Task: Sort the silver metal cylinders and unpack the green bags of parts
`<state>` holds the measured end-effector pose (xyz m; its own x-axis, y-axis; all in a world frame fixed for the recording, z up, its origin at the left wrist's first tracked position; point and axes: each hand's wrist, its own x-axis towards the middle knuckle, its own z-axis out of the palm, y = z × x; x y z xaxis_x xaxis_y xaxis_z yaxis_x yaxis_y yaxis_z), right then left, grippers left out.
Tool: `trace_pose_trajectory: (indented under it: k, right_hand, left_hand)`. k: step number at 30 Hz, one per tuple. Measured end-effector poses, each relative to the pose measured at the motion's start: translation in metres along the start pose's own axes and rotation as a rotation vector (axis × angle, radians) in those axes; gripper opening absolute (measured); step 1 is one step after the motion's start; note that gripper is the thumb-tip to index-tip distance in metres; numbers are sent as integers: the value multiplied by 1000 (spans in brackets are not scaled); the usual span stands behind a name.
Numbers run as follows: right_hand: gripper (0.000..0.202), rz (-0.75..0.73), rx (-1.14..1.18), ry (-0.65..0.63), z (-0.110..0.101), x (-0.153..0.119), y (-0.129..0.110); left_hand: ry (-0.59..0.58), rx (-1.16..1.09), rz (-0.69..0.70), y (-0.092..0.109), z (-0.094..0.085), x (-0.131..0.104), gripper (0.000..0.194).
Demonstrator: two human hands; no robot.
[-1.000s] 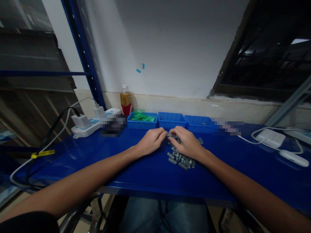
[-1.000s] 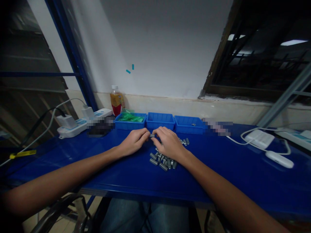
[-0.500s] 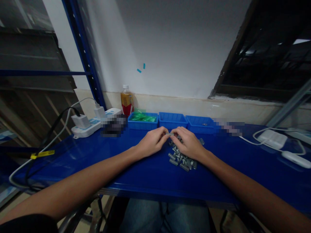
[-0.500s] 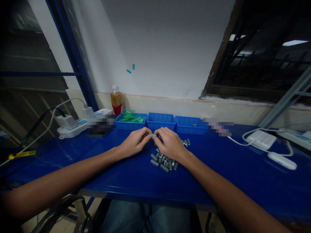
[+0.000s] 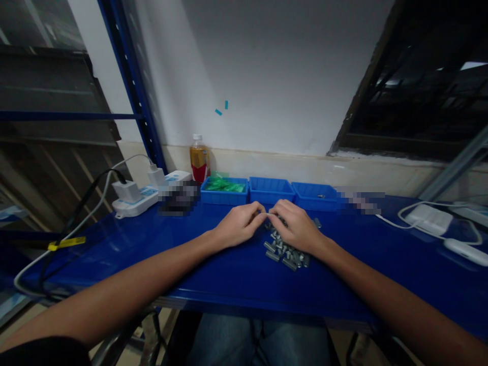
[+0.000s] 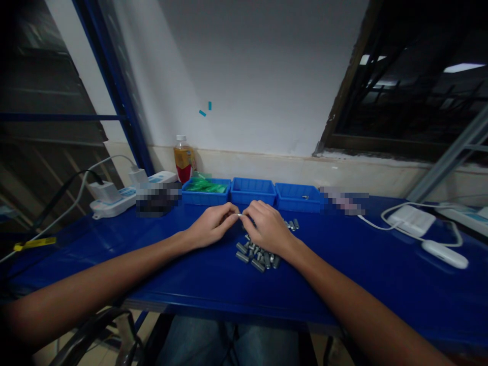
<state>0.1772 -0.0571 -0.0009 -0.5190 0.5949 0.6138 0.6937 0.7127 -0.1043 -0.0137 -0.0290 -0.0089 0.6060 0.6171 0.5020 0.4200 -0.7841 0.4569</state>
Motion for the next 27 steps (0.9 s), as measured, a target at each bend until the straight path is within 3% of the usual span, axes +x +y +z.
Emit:
trace_pose_trajectory:
  k: [7,16,19,22,24,27]
  right_hand:
    - [23,11,3,2,4,0,4]
    - [11,-17,26,15,1,0,3]
    - [7,-21,-2,-6,1,-1,2]
    - [7,-2,-32,-23,2,-1,3]
    - [7,14,-39,-26,3,-1,3]
    - [8,15,-29,-21,3,1,3]
  left_hand:
    - [-21,39,17,2,-1,-1,19]
    - [-25,155,2,2,-2,0,25]
    - [-108,246,21,2,-9,4,31]
    - [-251,341,33,-2,-31,1,33]
    - [-243,412,-72,-11,-51,-11,36]
    - [-4,670,-425,-35,-80,-46,47]
